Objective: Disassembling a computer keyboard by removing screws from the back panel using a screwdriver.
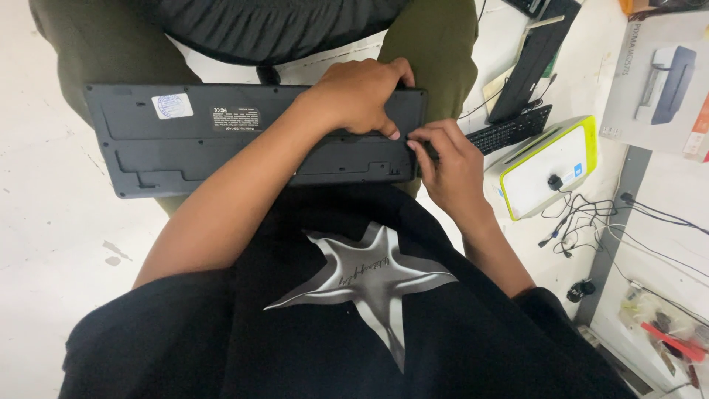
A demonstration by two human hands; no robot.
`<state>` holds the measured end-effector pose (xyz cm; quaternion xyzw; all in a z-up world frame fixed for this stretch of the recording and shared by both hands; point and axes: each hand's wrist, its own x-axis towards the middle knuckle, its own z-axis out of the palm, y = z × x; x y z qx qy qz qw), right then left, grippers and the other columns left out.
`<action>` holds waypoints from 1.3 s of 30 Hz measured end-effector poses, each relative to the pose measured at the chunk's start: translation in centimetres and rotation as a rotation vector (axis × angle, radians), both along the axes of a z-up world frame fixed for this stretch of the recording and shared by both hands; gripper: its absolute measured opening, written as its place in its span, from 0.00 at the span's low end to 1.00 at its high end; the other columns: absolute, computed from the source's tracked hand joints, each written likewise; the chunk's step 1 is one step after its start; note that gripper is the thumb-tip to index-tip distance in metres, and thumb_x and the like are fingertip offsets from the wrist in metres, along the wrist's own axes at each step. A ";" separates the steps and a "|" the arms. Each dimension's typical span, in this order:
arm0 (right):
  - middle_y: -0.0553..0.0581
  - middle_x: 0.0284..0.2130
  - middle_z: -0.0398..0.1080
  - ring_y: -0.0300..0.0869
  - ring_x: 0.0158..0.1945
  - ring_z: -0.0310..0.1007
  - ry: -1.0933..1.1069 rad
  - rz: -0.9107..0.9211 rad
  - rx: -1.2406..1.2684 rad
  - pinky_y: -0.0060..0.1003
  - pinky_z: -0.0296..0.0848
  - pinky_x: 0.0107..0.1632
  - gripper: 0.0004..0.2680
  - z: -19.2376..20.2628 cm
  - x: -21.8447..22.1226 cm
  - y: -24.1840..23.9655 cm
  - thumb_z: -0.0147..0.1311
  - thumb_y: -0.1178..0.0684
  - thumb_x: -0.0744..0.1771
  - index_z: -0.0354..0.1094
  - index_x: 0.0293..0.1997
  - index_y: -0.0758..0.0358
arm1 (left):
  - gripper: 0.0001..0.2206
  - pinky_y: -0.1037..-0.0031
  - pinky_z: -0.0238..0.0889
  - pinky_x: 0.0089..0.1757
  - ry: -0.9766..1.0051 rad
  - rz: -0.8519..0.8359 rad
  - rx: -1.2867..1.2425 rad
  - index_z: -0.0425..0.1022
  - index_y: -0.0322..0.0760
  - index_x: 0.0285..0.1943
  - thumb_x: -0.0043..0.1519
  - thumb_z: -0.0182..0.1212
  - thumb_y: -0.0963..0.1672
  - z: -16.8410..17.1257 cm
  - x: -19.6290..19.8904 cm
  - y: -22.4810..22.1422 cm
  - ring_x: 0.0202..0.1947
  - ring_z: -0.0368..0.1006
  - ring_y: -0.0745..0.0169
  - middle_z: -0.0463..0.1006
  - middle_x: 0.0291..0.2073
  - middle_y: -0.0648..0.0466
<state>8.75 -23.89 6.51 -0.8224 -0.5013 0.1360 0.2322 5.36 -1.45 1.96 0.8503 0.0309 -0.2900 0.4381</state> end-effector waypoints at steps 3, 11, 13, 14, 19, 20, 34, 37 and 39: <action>0.58 0.42 0.69 0.48 0.41 0.73 -0.097 0.000 -0.003 0.38 0.70 0.40 0.02 -0.4 -0.2 -0.3 0.57 0.62 0.71 0.72 0.48 0.65 | 0.34 0.56 0.63 0.40 0.018 0.002 -0.004 0.62 0.51 0.66 0.53 0.76 0.53 0.6 0.0 0.2 0.47 0.74 0.48 0.78 0.46 0.54; 0.58 0.40 0.69 0.49 0.37 0.72 -0.284 0.106 -0.021 0.39 0.69 0.35 0.01 0.0 0.0 -0.2 0.58 0.61 0.72 0.72 0.47 0.67 | 0.34 0.55 0.63 0.40 -0.003 0.004 -0.007 0.62 0.51 0.65 0.52 0.76 0.54 0.1 -0.1 0.1 0.47 0.74 0.49 0.78 0.45 0.55; 0.58 0.40 0.70 0.49 0.37 0.72 -0.311 0.124 -0.024 0.38 0.70 0.36 0.01 0.5 0.3 0.1 0.59 0.61 0.72 0.73 0.46 0.66 | 0.34 0.55 0.63 0.41 -0.007 0.005 -0.006 0.63 0.51 0.65 0.52 0.76 0.54 0.2 0.0 0.0 0.47 0.74 0.49 0.78 0.44 0.55; 0.59 0.39 0.70 0.49 0.37 0.72 -0.324 0.158 -0.021 0.38 0.69 0.35 0.02 0.7 0.3 0.3 0.59 0.61 0.72 0.71 0.46 0.67 | 0.34 0.56 0.63 0.40 0.002 0.001 0.000 0.62 0.51 0.66 0.53 0.76 0.54 0.3 0.0 0.0 0.45 0.74 0.49 0.79 0.42 0.55; 0.55 0.38 0.70 0.48 0.37 0.73 -0.355 0.183 -0.057 0.38 0.68 0.33 0.02 0.4 0.9 0.2 0.60 0.58 0.72 0.73 0.45 0.63 | 0.34 0.56 0.63 0.41 -0.013 0.020 -0.001 0.63 0.50 0.65 0.52 0.76 0.54 0.2 -0.3 0.1 0.48 0.74 0.49 0.79 0.46 0.55; 0.56 0.40 0.71 0.48 0.38 0.73 -0.262 0.174 -0.057 0.38 0.70 0.36 0.03 0.5 1.0 0.2 0.62 0.59 0.71 0.73 0.46 0.64 | 0.34 0.56 0.63 0.41 -0.011 0.015 -0.001 0.63 0.50 0.65 0.53 0.76 0.54 0.4 -0.3 0.1 0.47 0.74 0.49 0.79 0.46 0.55; 0.67 0.45 0.61 0.50 0.49 0.63 0.660 -0.377 0.654 0.44 0.74 0.54 0.14 2.6 0.4 -2.2 0.41 0.66 0.68 0.56 0.60 0.65 | 0.35 0.52 0.66 0.40 -0.056 0.011 0.111 0.61 0.47 0.69 0.56 0.72 0.56 0.6 -0.7 -1.1 0.43 0.77 0.43 0.81 0.37 0.54; 0.73 0.54 0.65 0.58 0.52 0.72 0.446 -0.280 0.611 0.50 0.72 0.64 0.11 3.6 -0.8 -1.1 0.46 0.60 0.74 0.54 0.64 0.65 | 0.35 0.48 0.66 0.44 -0.069 0.004 0.137 0.61 0.48 0.68 0.56 0.74 0.57 0.4 -0.7 -1.2 0.47 0.76 0.40 0.80 0.45 0.51; 0.78 0.54 0.64 0.65 0.54 0.73 0.355 -0.177 0.610 0.56 0.76 0.64 0.08 3.4 -1.2 -1.0 0.46 0.64 0.73 0.52 0.58 0.67 | 0.34 0.50 0.66 0.42 -0.069 0.029 0.151 0.62 0.49 0.67 0.55 0.74 0.56 0.3 -0.7 -1.5 0.47 0.76 0.41 0.80 0.45 0.52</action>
